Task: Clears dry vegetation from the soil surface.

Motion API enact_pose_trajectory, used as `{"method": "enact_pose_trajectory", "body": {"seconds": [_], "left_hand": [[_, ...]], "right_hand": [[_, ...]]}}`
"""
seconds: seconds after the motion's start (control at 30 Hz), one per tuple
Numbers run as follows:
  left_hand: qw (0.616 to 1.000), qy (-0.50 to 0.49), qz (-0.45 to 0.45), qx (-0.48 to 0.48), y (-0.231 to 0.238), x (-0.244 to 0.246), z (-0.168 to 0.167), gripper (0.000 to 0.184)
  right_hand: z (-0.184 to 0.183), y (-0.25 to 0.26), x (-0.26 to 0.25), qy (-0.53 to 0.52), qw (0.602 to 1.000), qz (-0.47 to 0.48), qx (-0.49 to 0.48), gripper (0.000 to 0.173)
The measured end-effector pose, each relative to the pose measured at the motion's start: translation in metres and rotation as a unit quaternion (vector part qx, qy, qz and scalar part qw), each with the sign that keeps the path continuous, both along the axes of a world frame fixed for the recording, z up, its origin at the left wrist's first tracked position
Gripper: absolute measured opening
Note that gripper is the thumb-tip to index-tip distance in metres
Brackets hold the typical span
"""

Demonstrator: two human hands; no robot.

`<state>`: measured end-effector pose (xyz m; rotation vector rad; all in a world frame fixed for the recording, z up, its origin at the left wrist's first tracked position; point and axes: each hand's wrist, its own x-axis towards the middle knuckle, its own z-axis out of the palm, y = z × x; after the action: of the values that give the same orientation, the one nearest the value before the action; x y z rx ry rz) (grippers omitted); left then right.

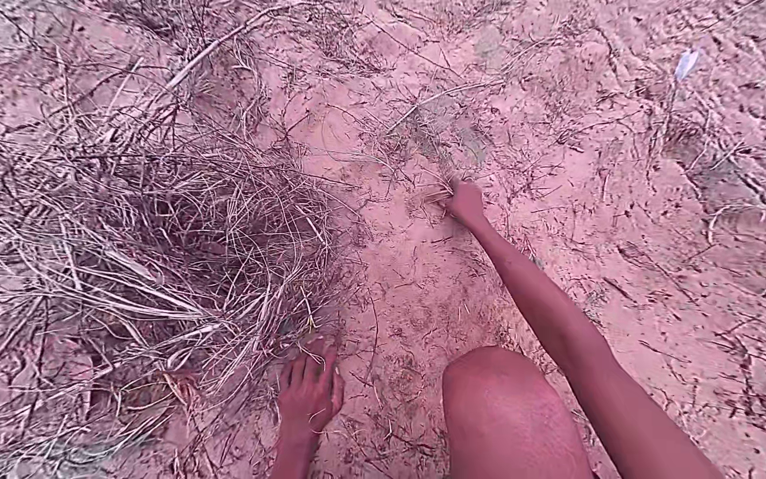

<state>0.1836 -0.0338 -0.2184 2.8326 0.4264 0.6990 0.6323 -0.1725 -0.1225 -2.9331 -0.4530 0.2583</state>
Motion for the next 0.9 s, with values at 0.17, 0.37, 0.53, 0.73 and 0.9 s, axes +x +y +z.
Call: {"method": "enact_pose_trajectory", "body": {"seconds": [0.17,0.37,0.53,0.73,0.9], "left_hand": [[1.000,-0.024,0.005,0.003,0.001,0.004,0.001,0.047],[0.999,-0.030,0.002,-0.018,0.002,0.004,0.003,0.045],[1.000,-0.009,-0.004,-0.029,-0.001,0.002,0.002,0.046],[0.999,-0.023,0.001,-0.028,-0.001,0.002,-0.001,0.046],[1.000,-0.013,0.006,-0.019,0.000,0.003,0.000,0.046]], "right_hand": [[0.014,0.000,-0.068,-0.031,0.996,0.081,-0.015,0.024],[0.070,-0.018,-0.121,-0.002,0.979,0.191,0.071,0.031],[0.197,-0.010,-0.077,-0.160,0.971,0.135,0.120,0.028],[0.125,-0.025,-0.055,-0.179,0.945,0.059,0.267,0.044],[0.095,-0.026,-0.050,-0.104,0.968,-0.054,0.222,0.040]]}}
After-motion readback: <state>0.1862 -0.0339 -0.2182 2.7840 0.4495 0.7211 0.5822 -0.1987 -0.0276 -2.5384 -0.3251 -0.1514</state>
